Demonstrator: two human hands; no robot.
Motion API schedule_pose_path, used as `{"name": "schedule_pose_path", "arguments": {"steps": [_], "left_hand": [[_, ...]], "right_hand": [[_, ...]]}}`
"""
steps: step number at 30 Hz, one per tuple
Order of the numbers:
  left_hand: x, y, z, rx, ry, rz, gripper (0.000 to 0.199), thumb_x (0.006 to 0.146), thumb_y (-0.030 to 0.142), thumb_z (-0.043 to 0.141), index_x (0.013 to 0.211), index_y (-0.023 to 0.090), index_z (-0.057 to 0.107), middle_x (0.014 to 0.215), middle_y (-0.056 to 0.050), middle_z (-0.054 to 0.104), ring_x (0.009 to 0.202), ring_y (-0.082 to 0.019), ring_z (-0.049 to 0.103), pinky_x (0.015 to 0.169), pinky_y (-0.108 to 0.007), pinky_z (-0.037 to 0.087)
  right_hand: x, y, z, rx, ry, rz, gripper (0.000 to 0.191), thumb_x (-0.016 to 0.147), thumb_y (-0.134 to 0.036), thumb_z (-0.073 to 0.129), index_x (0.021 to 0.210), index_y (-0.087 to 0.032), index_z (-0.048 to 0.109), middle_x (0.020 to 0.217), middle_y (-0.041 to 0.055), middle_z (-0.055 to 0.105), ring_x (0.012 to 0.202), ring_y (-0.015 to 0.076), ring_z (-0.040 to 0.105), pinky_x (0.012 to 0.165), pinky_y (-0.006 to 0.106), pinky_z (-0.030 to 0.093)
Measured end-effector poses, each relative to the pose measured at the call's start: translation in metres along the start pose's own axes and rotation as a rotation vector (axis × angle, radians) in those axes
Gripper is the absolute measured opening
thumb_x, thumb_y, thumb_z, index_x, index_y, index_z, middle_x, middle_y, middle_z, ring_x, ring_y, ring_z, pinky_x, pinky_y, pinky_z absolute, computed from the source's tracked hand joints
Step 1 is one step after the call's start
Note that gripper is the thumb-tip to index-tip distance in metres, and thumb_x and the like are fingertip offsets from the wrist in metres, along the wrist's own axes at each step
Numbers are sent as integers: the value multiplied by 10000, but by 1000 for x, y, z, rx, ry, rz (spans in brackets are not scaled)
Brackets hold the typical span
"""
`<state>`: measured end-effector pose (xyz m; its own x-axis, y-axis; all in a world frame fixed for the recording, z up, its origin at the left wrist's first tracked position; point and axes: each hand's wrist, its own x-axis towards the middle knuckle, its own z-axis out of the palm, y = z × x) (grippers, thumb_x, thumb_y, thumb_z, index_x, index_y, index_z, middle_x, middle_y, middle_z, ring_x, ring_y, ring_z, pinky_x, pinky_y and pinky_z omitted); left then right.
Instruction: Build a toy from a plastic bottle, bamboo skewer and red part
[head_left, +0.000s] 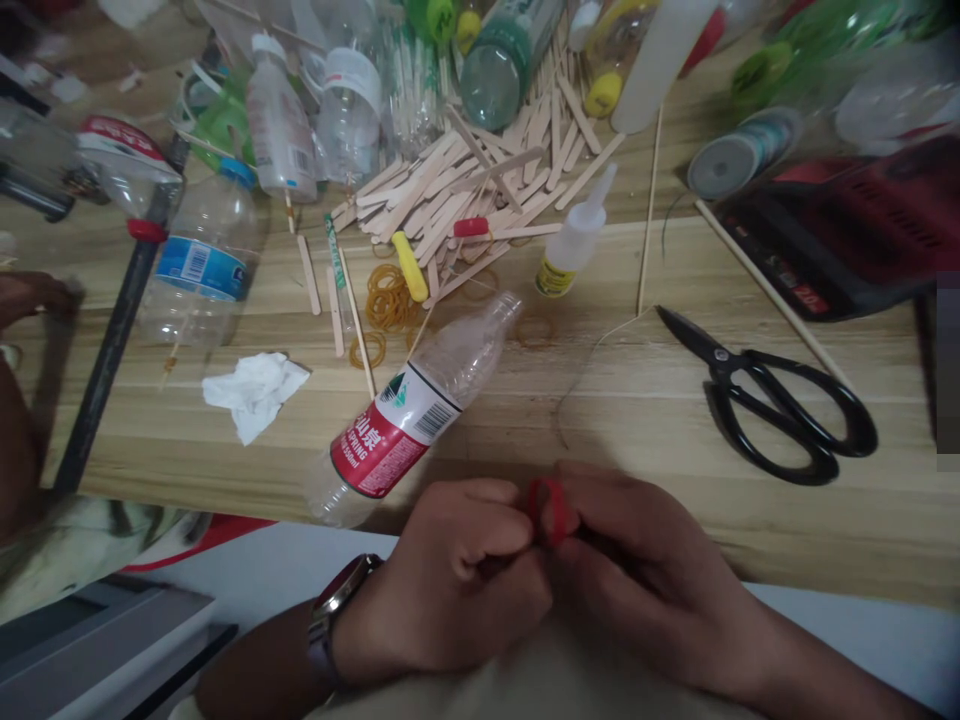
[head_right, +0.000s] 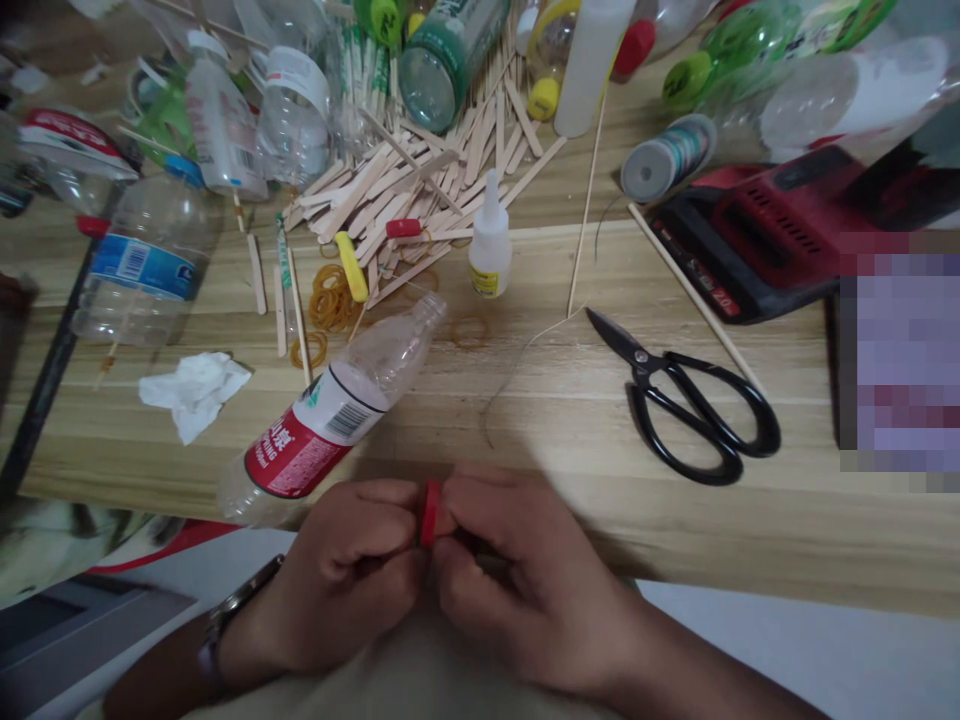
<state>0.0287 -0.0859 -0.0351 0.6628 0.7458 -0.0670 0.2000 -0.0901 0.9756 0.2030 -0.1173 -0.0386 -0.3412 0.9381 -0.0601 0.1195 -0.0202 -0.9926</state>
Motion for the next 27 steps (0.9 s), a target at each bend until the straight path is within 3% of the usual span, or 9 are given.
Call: {"name": "schedule_pose_path", "arguments": {"steps": [7, 14, 27], "left_hand": [[-3, -1, -7, 130, 57, -103, 226, 788, 143, 521, 628, 204, 374, 620, 51, 427, 565, -99, 402, 508, -233, 270], [-3, 1, -9, 80, 5, -81, 200, 850, 171, 484, 673, 205, 399, 673, 32, 468, 631, -116, 454, 561, -247, 326], [-3, 4, -7, 118, -27, 16, 220, 792, 120, 498, 649, 209, 357, 650, 33, 424, 605, -114, 439, 523, -245, 300]], "right_hand": [[-2, -2, -4, -96, 122, 30, 202, 880, -117, 450, 713, -231, 456, 637, -42, 495, 568, 122, 472, 517, 228, 376], [-1, -1, -1, -92, 136, 139, 121, 821, -154, 508, 726, -229, 515, 642, -37, 519, 554, 126, 486, 485, 221, 383], [-4, 3, 2, -60, 131, 133, 139, 830, -154, 520, 718, -231, 487, 635, -41, 508, 551, 126, 477, 483, 219, 387]]}}
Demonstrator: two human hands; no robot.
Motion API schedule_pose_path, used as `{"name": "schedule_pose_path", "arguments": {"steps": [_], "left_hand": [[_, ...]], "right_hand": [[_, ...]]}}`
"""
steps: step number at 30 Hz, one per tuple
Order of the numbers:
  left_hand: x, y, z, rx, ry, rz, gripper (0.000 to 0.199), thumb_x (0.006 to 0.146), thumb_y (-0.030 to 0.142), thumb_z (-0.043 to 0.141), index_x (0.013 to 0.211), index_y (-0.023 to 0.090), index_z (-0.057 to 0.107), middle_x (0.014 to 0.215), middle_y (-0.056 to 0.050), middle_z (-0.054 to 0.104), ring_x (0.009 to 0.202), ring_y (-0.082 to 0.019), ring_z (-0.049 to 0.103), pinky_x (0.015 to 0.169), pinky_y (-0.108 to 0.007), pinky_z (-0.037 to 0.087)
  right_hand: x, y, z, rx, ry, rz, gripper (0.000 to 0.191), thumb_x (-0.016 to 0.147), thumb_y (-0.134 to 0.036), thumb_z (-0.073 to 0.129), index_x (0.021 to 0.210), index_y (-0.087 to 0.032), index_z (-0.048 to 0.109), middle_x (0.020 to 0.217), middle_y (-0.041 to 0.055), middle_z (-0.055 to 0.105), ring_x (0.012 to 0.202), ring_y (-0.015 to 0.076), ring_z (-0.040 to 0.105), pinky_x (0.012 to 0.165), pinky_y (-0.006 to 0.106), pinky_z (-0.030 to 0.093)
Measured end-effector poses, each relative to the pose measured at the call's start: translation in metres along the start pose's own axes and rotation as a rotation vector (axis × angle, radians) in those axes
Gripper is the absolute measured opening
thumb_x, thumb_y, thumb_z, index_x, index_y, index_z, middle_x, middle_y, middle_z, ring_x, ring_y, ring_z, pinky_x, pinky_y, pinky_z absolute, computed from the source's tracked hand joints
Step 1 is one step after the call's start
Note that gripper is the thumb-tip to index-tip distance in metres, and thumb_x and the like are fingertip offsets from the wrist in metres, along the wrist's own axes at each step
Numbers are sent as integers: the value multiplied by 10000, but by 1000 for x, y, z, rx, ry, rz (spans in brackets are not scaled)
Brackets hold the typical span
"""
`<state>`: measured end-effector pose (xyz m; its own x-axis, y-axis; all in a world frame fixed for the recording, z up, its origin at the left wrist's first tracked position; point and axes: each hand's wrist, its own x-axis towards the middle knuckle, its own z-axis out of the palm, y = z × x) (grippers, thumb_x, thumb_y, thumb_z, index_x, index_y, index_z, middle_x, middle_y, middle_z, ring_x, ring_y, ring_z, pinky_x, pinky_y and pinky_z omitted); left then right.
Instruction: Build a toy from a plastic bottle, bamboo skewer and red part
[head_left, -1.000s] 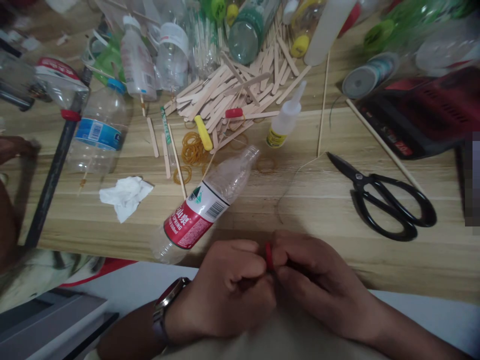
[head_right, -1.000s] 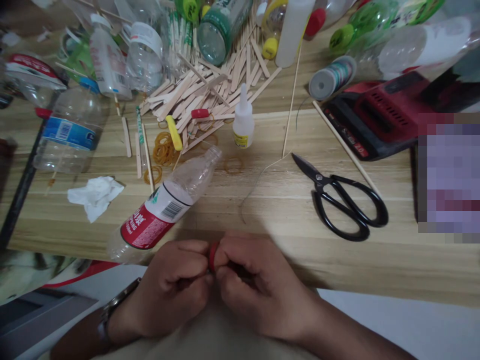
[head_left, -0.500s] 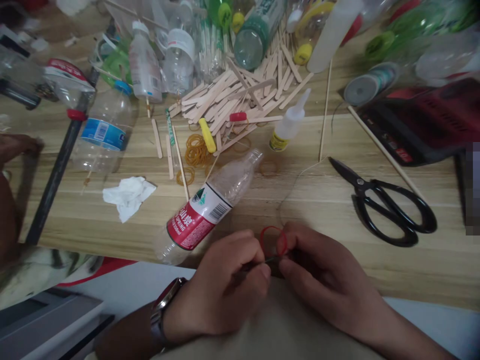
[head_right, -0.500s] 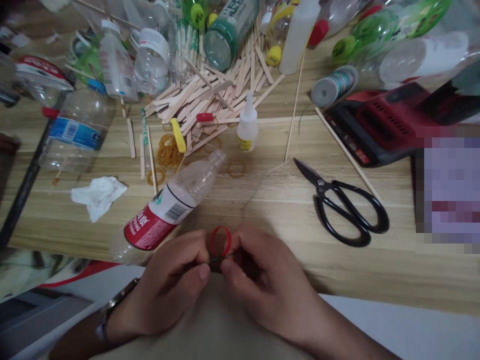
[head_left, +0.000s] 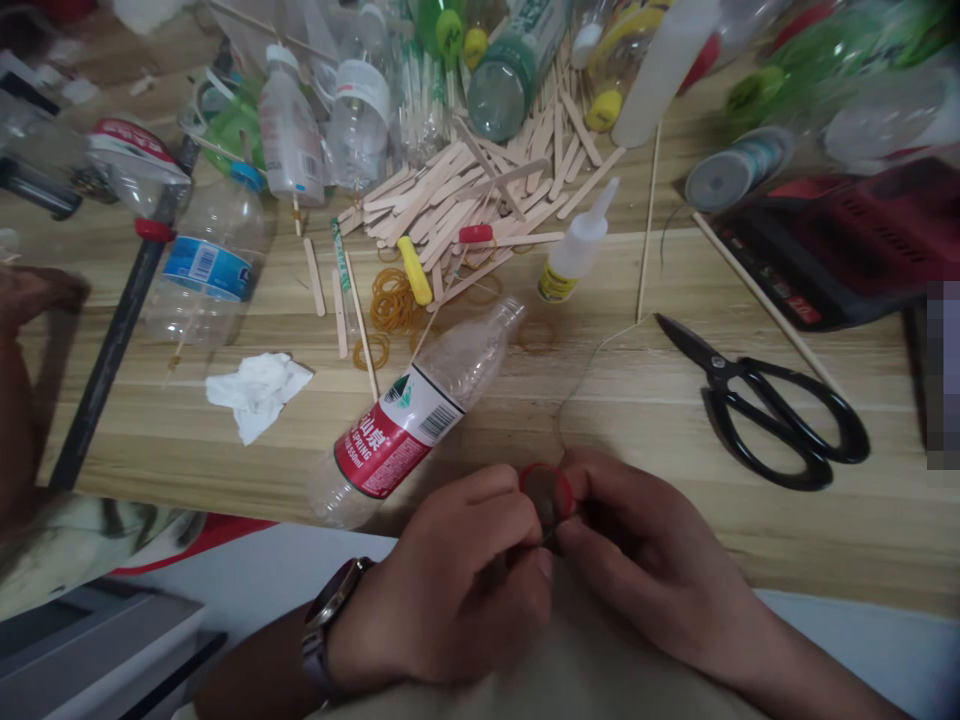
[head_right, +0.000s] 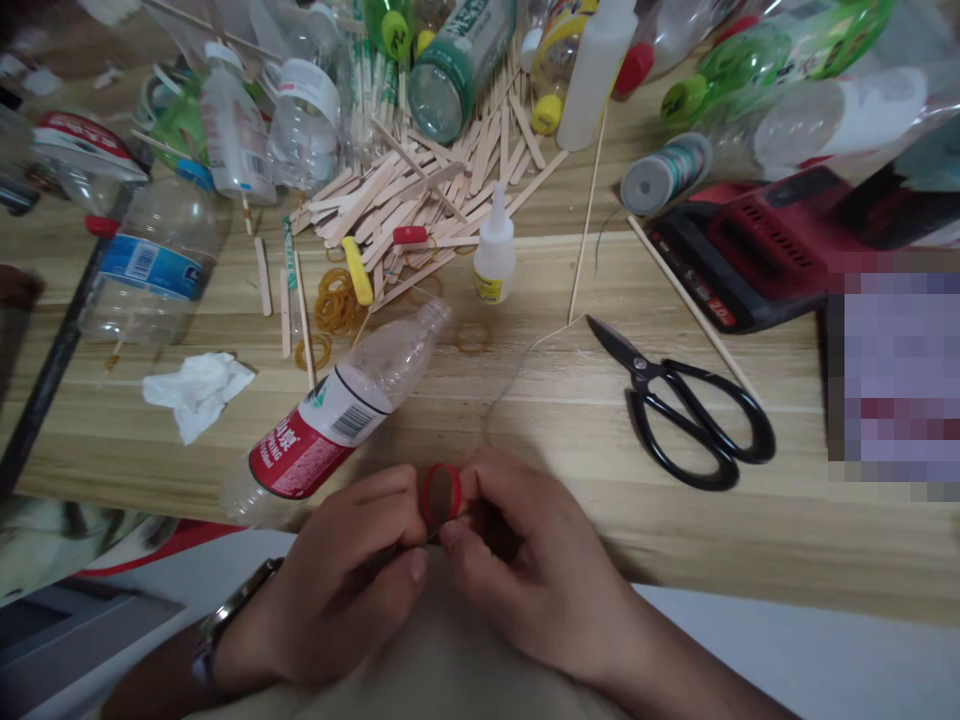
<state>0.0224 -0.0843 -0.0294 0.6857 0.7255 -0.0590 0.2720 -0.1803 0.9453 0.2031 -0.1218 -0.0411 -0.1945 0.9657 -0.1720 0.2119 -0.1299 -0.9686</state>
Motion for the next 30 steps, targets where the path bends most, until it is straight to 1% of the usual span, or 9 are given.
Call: {"name": "schedule_pose_path", "arguments": {"steps": [4, 8, 12, 15, 18, 24, 28, 30], "left_hand": [[2, 1, 1, 42, 0, 45, 244, 781, 104, 491, 642, 211, 322, 633, 35, 410, 602, -114, 424, 524, -256, 288], [1, 0, 4, 83, 17, 106, 261, 788, 101, 476, 639, 218, 296, 632, 30, 411, 584, -113, 399, 504, -267, 273], [0, -1, 6, 146, 3, 143, 264, 801, 103, 464, 643, 226, 292, 630, 22, 428, 588, -122, 411, 506, -281, 293], [-1, -1, 7, 161, 14, 194, 258, 810, 92, 456, 651, 227, 303, 642, 15, 459, 591, -122, 414, 501, -282, 302], [-3, -2, 7, 171, 9, 248, 256, 806, 83, 452, 659, 229, 302, 643, 17, 451, 584, -124, 395, 493, -289, 293], [-8, -3, 7, 205, 3, 255, 268, 799, 70, 461, 679, 224, 277, 653, 33, 392, 577, -115, 352, 491, -298, 251], [-9, -3, 5, 203, -16, 277, 250, 806, 75, 462, 692, 224, 296, 658, 31, 403, 588, -121, 363, 505, -296, 258], [-8, -1, 5, 167, 0, 236, 252, 815, 87, 469, 686, 223, 300, 653, 31, 406, 592, -119, 381, 511, -281, 275]], "right_hand": [[-1, -1, 0, -41, 0, -21, 154, 828, -148, 500, 709, -234, 453, 612, -51, 479, 527, 120, 447, 468, 218, 365], [0, -2, 2, -122, 22, -91, 179, 813, -133, 484, 691, -238, 407, 604, -56, 469, 520, 114, 427, 469, 220, 347], [-1, -2, 3, -199, 42, -125, 194, 806, -112, 477, 686, -238, 390, 599, -52, 470, 515, 115, 412, 477, 235, 340], [-2, -2, 5, -208, 56, -136, 191, 808, -117, 465, 682, -239, 389, 601, -47, 478, 516, 116, 420, 478, 237, 349], [-4, -2, 6, -212, 72, -157, 192, 813, -128, 455, 676, -239, 381, 611, -43, 490, 525, 115, 441, 484, 237, 362], [-6, -1, 9, -241, 93, -178, 200, 826, -129, 451, 667, -233, 389, 616, -42, 483, 526, 110, 444, 485, 232, 362], [-9, -1, 10, -246, 105, -170, 197, 816, -115, 481, 681, -233, 400, 626, -50, 480, 521, 107, 438, 475, 226, 351], [-10, -1, 8, -244, 109, -135, 186, 818, -111, 490, 691, -234, 434, 623, -48, 494, 516, 110, 453, 468, 224, 362]]}}
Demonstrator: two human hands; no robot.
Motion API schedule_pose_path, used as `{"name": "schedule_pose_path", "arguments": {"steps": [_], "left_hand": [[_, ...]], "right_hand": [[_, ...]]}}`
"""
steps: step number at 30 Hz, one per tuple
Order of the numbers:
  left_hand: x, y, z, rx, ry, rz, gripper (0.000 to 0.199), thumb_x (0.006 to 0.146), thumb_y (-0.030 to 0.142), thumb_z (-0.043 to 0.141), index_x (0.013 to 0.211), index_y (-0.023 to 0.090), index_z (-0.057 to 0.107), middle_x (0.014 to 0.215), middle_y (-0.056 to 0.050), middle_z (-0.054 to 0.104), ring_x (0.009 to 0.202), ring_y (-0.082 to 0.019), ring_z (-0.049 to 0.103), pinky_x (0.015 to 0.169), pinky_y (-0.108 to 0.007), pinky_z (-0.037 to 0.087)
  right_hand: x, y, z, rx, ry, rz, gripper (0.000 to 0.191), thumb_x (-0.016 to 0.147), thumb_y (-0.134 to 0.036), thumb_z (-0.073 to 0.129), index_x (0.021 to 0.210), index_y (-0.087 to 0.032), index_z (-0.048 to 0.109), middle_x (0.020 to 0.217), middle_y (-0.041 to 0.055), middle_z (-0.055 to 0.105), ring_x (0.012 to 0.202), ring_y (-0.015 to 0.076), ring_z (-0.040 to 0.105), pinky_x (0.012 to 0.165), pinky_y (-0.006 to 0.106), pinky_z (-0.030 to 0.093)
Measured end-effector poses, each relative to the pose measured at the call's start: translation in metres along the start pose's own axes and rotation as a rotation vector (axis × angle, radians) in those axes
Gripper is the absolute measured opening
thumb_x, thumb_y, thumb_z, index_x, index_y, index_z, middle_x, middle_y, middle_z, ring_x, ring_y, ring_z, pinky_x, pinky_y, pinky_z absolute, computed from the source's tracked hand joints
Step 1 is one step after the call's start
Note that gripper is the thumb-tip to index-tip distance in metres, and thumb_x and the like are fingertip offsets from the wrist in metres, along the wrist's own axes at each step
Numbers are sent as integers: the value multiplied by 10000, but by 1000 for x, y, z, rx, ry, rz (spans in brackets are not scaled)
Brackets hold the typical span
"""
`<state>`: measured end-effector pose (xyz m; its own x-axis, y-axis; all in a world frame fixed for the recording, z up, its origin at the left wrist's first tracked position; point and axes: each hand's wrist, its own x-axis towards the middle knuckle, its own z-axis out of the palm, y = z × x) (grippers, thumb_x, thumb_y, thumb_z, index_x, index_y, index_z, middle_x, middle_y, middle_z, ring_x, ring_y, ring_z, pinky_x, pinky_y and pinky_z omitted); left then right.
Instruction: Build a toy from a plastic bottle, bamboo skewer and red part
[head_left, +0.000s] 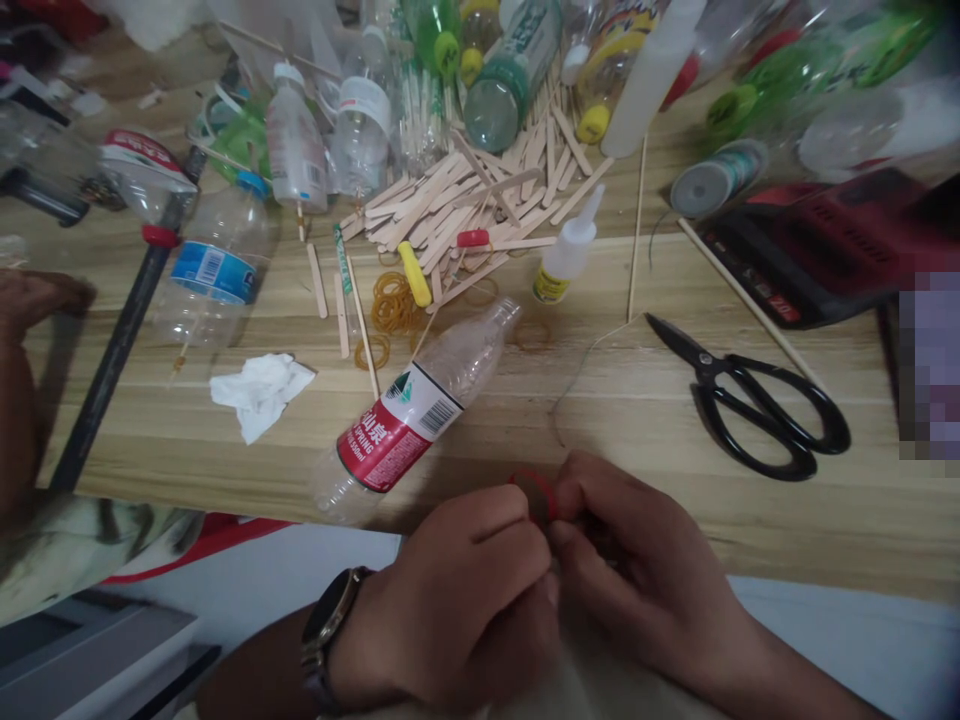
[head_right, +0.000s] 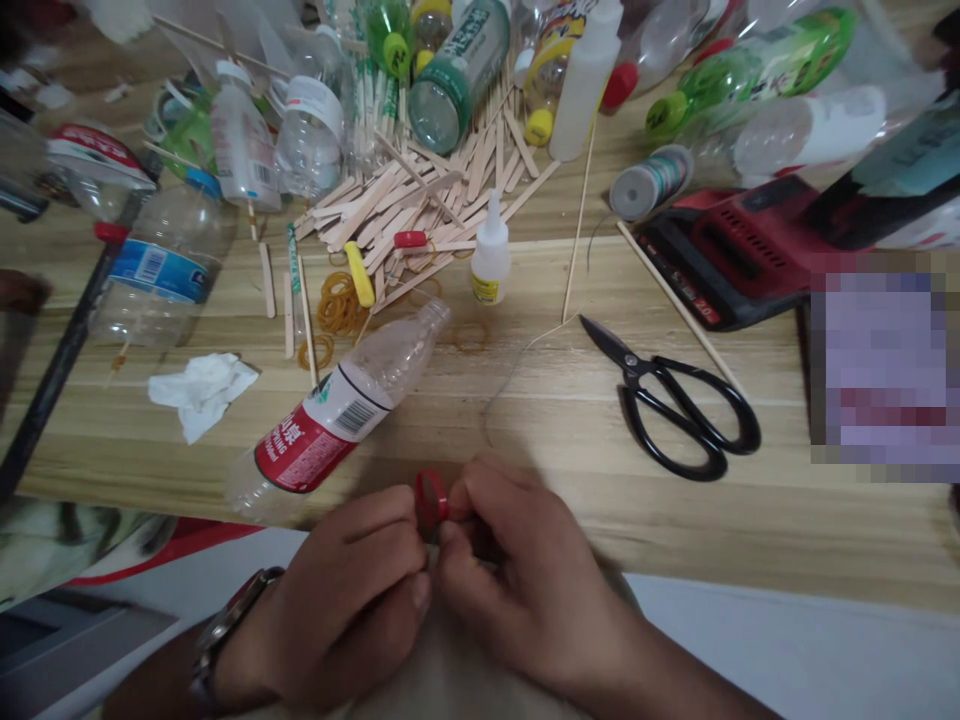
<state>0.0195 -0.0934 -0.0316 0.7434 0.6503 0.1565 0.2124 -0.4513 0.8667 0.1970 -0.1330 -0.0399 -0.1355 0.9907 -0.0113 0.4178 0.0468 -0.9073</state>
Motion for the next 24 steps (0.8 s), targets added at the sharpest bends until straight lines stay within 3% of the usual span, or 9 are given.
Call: {"name": "schedule_pose_path", "arguments": {"steps": [7, 12, 15, 20, 24], "left_hand": [[1, 4, -1, -133, 109, -207, 207, 825, 87, 490, 674, 199, 403, 647, 47, 418, 574, -87, 420, 503, -220, 282], [0, 1, -1, -140, 110, -231, 203, 861, 103, 494, 692, 199, 434, 662, 49, 433, 597, -93, 442, 528, -219, 307], [2, 0, 0, -142, 111, -235, 209, 869, 98, 490, 695, 200, 435, 660, 53, 429, 597, -92, 443, 528, -217, 305], [3, 1, 0, -142, 91, -259, 213, 864, 87, 491, 696, 200, 424, 680, 56, 431, 594, -85, 436, 522, -213, 300], [4, 2, -1, -125, 69, -252, 210, 878, 94, 492, 709, 202, 429, 679, 55, 432, 626, -94, 448, 554, -214, 323]], "right_hand": [[0, 9, -4, 69, -22, 32, 153, 871, -139, 513, 778, -238, 583, 666, -36, 575, 549, 123, 535, 484, 225, 401], [-2, 10, -4, 22, -9, 116, 65, 889, -243, 570, 876, -242, 634, 609, -53, 565, 493, 126, 539, 439, 225, 408], [-5, 10, -6, 47, 5, 107, 139, 875, -223, 604, 1009, -261, 615, 611, -76, 571, 466, 111, 540, 410, 197, 408], [-6, 9, -9, 80, -19, -14, 163, 888, -159, 527, 946, -288, 607, 722, -53, 638, 579, 118, 608, 531, 213, 483], [-2, 6, -11, 96, -39, 27, 100, 858, -192, 574, 923, -260, 609, 665, -51, 603, 530, 119, 566, 479, 219, 451]]}}
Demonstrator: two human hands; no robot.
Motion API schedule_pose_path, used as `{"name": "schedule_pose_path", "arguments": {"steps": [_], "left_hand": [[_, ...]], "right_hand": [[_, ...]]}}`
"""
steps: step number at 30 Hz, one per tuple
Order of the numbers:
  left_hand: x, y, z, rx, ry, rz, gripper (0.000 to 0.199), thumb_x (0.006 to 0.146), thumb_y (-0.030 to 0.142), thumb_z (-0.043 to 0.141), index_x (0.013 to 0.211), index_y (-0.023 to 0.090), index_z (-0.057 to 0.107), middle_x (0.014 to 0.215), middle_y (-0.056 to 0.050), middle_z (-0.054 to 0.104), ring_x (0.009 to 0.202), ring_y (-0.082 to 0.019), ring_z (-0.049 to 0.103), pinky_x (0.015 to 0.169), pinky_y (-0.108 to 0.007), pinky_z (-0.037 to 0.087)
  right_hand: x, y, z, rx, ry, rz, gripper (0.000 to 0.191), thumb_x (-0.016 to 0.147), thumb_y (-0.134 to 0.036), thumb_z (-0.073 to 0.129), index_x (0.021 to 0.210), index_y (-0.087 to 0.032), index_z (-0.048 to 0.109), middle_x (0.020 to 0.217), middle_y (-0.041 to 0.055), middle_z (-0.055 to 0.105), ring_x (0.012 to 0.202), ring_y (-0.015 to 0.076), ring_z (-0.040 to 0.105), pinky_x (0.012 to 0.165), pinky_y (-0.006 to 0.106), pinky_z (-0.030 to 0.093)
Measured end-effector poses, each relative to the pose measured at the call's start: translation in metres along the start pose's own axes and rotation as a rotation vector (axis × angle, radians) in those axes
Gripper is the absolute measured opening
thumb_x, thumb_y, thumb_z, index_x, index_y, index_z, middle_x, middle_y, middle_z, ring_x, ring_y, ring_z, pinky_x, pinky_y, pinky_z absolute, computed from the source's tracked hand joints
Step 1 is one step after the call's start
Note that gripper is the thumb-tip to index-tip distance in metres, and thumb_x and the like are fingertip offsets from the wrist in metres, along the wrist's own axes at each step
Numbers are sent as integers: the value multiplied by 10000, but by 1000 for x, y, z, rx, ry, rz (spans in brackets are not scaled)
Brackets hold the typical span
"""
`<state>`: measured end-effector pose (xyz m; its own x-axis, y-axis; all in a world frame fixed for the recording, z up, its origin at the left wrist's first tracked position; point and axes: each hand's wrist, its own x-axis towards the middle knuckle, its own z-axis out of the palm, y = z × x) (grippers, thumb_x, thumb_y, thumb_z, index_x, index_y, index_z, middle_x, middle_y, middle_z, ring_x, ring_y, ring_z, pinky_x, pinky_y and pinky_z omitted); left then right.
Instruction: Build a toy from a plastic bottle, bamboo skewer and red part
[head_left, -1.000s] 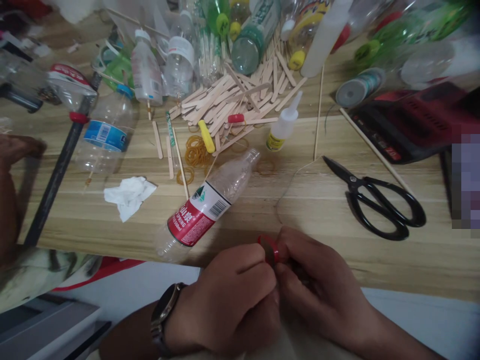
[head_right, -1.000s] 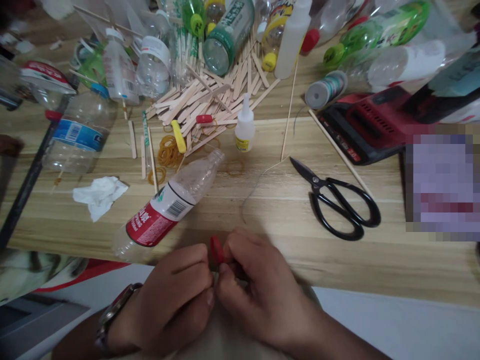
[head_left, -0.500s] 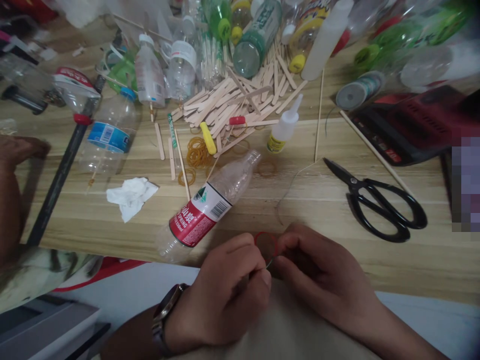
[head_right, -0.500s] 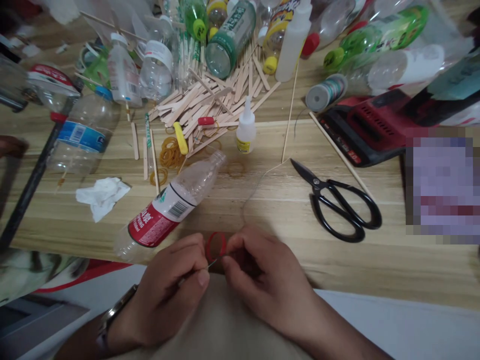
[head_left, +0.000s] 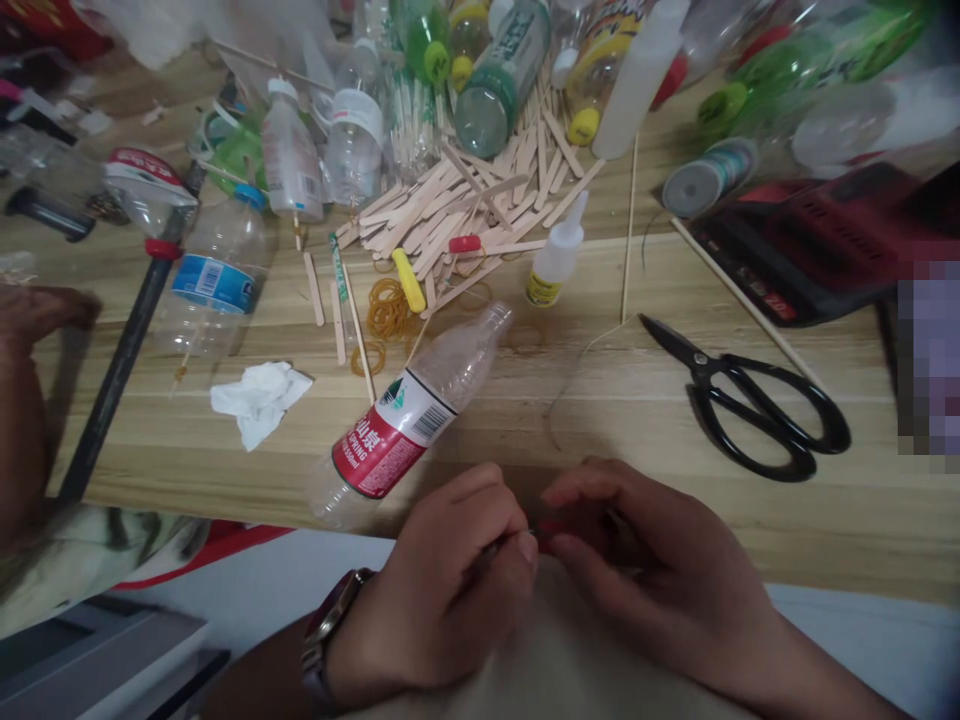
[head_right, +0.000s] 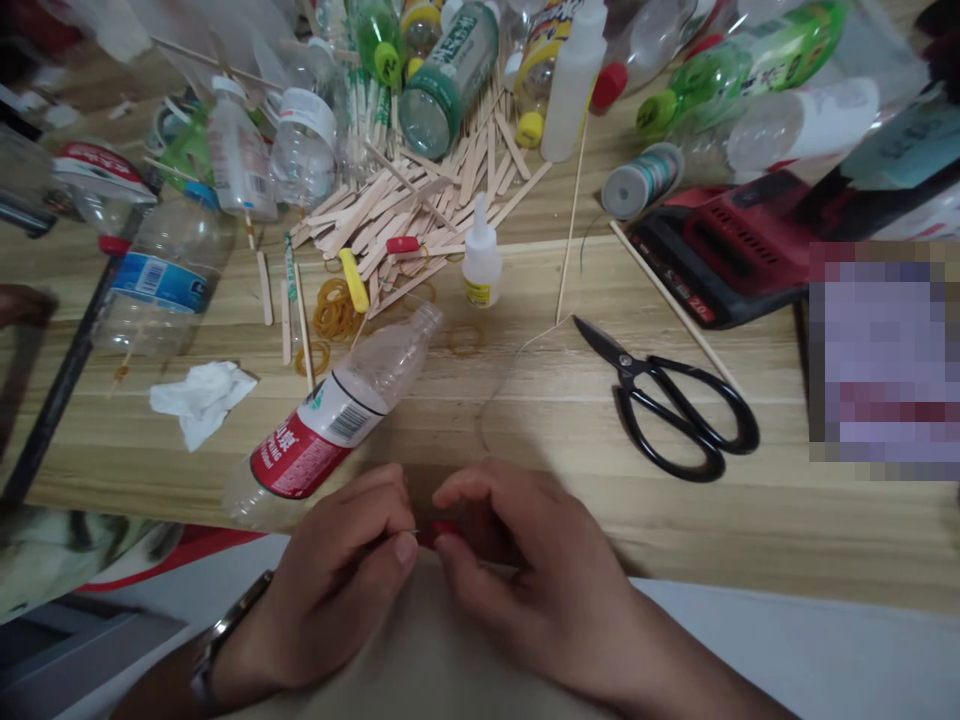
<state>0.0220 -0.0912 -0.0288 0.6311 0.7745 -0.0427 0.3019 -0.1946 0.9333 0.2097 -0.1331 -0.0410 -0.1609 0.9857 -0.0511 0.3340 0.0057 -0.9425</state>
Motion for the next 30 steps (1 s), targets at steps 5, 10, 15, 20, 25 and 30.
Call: {"name": "schedule_pose_path", "arguments": {"steps": [5, 10, 15, 20, 25, 30], "left_hand": [[0, 1, 0, 11, -27, 11, 196, 896, 113, 500, 730, 202, 449, 704, 48, 462, 635, -94, 460, 553, -217, 328], [-1, 0, 0, 14, -52, 35, 193, 898, 110, 505, 743, 204, 440, 713, 49, 467, 646, -91, 464, 558, -210, 330], [-1, 1, -1, 22, -69, 69, 197, 882, 90, 501, 735, 202, 433, 711, 45, 467, 649, -89, 464, 561, -207, 334], [-3, -1, 0, 6, -70, 84, 188, 870, 86, 499, 742, 206, 429, 708, 45, 461, 644, -89, 465, 557, -209, 331], [-4, -4, 0, -26, -64, 96, 174, 875, 97, 494, 755, 209, 434, 703, 48, 445, 641, -90, 455, 555, -208, 324], [-4, -4, -1, -54, -39, 94, 172, 869, 92, 492, 748, 207, 455, 686, 49, 456, 628, -91, 455, 549, -207, 324]], "right_hand": [[5, -1, 1, -26, -28, -32, 92, 809, -161, 597, 794, -251, 613, 621, -57, 561, 494, 109, 487, 496, 244, 416], [5, -1, 2, -9, -35, -12, 105, 815, -160, 571, 786, -244, 628, 632, -45, 569, 504, 115, 488, 508, 256, 404], [4, -2, 3, 9, -68, 30, 141, 824, -126, 553, 827, -234, 644, 673, -48, 584, 549, 110, 520, 511, 237, 395], [4, -1, 4, 58, -57, 45, 141, 812, -109, 564, 807, -226, 643, 649, -54, 557, 543, 104, 494, 488, 224, 369], [1, 3, 6, 145, -48, 64, 145, 815, -103, 576, 801, -223, 656, 644, -54, 530, 556, 99, 489, 488, 209, 370], [-1, 4, 7, 188, -68, 60, 147, 820, -98, 582, 784, -218, 658, 640, -63, 524, 545, 86, 473, 488, 199, 362]]}}
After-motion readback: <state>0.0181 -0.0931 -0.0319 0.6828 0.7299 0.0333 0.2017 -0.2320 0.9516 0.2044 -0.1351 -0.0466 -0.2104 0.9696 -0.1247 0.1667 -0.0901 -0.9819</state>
